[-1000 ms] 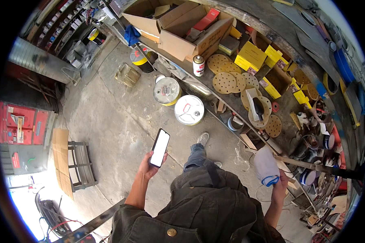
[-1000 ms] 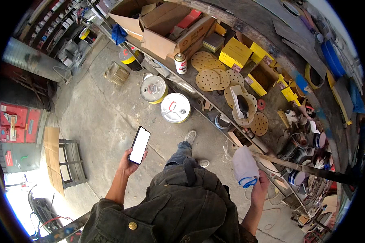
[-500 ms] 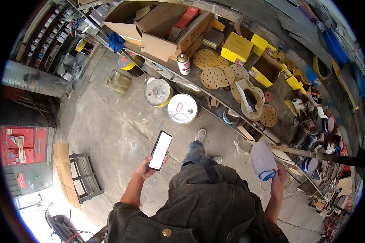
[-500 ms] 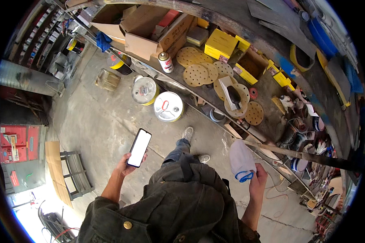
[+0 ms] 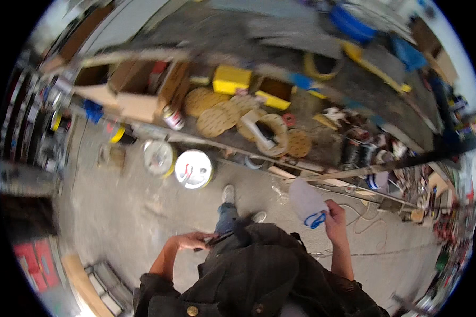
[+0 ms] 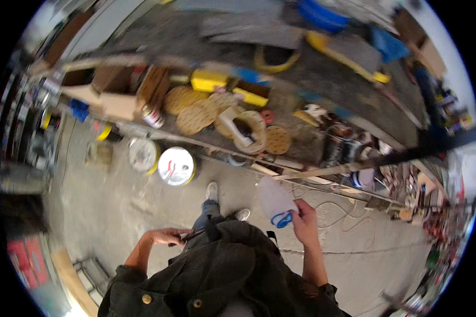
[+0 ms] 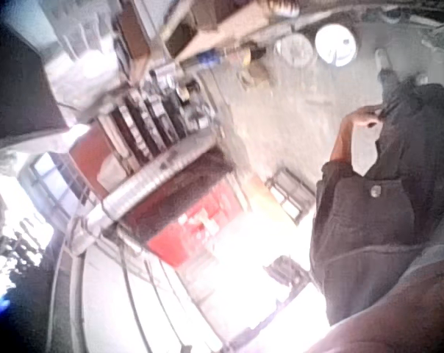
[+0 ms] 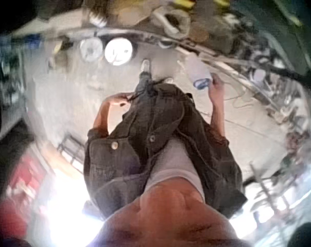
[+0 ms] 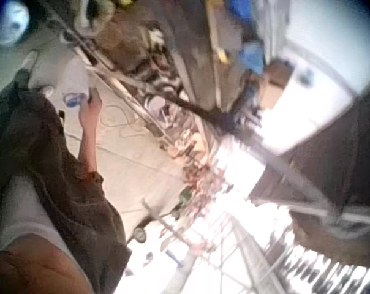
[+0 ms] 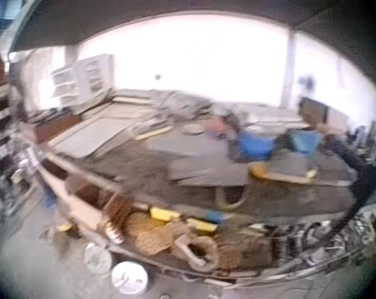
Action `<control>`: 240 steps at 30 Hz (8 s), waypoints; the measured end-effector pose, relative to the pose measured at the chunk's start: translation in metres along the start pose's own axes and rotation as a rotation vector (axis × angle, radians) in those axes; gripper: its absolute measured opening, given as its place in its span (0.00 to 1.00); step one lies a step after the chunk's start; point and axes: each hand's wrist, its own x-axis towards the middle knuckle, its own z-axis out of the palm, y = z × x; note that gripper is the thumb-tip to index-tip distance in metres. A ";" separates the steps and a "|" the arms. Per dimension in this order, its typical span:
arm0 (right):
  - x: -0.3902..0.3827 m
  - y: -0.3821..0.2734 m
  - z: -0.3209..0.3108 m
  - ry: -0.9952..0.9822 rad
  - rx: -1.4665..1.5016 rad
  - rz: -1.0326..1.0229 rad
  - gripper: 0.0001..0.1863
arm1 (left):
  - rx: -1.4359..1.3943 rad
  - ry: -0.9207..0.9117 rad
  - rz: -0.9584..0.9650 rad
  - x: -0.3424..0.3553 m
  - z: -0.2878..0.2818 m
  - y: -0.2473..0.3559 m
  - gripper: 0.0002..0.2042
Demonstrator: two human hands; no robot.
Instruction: The person uses a pneumatic orbital sander to smooth the surface of a silver car's front bumper and fender. They then use an air hose to blow dust off the bumper and a detached car door. Finally, they put on gloves and use a sanding block to manually sand a small metal piece.
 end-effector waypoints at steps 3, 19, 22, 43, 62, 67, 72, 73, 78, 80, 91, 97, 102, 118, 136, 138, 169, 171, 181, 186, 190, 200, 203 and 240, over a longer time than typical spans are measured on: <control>-0.005 0.005 -0.002 0.048 0.127 0.022 0.05 | -0.012 -0.047 -0.005 0.019 -0.010 0.025 0.36; -0.052 0.012 -0.005 0.420 0.187 0.001 0.15 | 0.068 0.103 -0.057 0.077 -0.014 0.111 0.23; -0.059 0.020 -0.002 0.481 0.270 -0.021 0.15 | 0.086 0.102 -0.051 0.060 -0.017 0.120 0.22; -0.047 0.015 0.006 0.291 0.269 -0.021 0.15 | 0.443 0.241 0.641 0.075 0.171 0.309 0.15; -0.124 -0.018 0.109 0.896 0.239 0.345 0.16 | 0.853 -0.070 0.651 0.141 0.134 0.273 0.13; -0.150 0.003 0.158 1.260 0.271 0.374 0.09 | 0.299 -0.489 0.238 0.118 0.141 0.263 0.14; -0.157 0.025 0.176 1.297 0.868 0.073 0.06 | -0.043 -0.631 -0.022 0.094 0.158 0.253 0.14; -0.158 0.023 0.174 1.277 1.062 -0.028 0.06 | -0.059 -0.564 0.033 0.093 0.160 0.248 0.13; -0.159 0.020 0.180 1.068 1.456 -0.233 0.09 | -0.080 -0.251 0.222 0.117 0.180 0.223 0.07; -0.170 0.005 0.176 0.964 1.611 -0.192 0.11 | -0.083 -0.202 0.236 0.121 0.182 0.217 0.06; -0.212 0.026 0.185 0.832 1.536 -0.007 0.16 | 0.140 -0.094 0.311 0.094 0.232 0.186 0.09; -0.226 0.061 0.188 0.719 1.574 -0.099 0.16 | 0.043 -0.093 0.206 0.079 0.233 0.175 0.08; -0.245 0.036 0.165 0.526 2.108 -0.304 0.31 | 0.076 -0.001 0.468 0.084 0.196 0.175 0.07; -0.245 0.045 0.151 0.979 0.578 -0.027 0.11 | 0.424 0.158 0.909 0.076 0.180 0.218 0.09; -0.226 0.027 0.122 1.105 1.144 0.088 0.10 | 0.238 -0.165 0.557 0.056 0.173 0.237 0.34; -0.229 0.027 0.119 1.085 1.112 0.093 0.09 | 0.277 -0.169 0.582 0.052 0.178 0.236 0.36; -0.235 0.024 0.146 1.067 0.548 -0.145 0.05 | 0.152 -0.016 0.051 0.077 0.157 0.216 0.17; -0.240 0.024 0.149 1.005 0.541 -0.166 0.06 | 0.211 -0.016 0.264 0.073 0.171 0.215 0.17; -0.240 0.048 0.150 1.156 0.646 0.344 0.09 | 0.952 -0.024 0.951 0.042 0.184 0.218 0.15; -0.213 0.020 0.121 1.078 0.410 0.243 0.10 | 1.288 -0.241 1.011 0.040 0.185 0.218 0.14; -0.198 0.047 0.121 1.256 0.392 0.354 0.11 | 1.300 -0.245 1.035 0.044 0.178 0.216 0.13; -0.174 0.005 0.154 0.738 -0.075 0.298 0.24 | 1.277 -0.102 0.842 0.061 0.155 0.189 0.30; -0.163 0.004 0.159 0.723 -0.178 0.335 0.21 | 1.332 -0.100 0.731 0.055 0.163 0.200 0.37; -0.085 -0.016 0.208 0.651 0.174 -0.037 0.07 | 0.010 0.066 0.704 0.095 0.065 0.177 0.20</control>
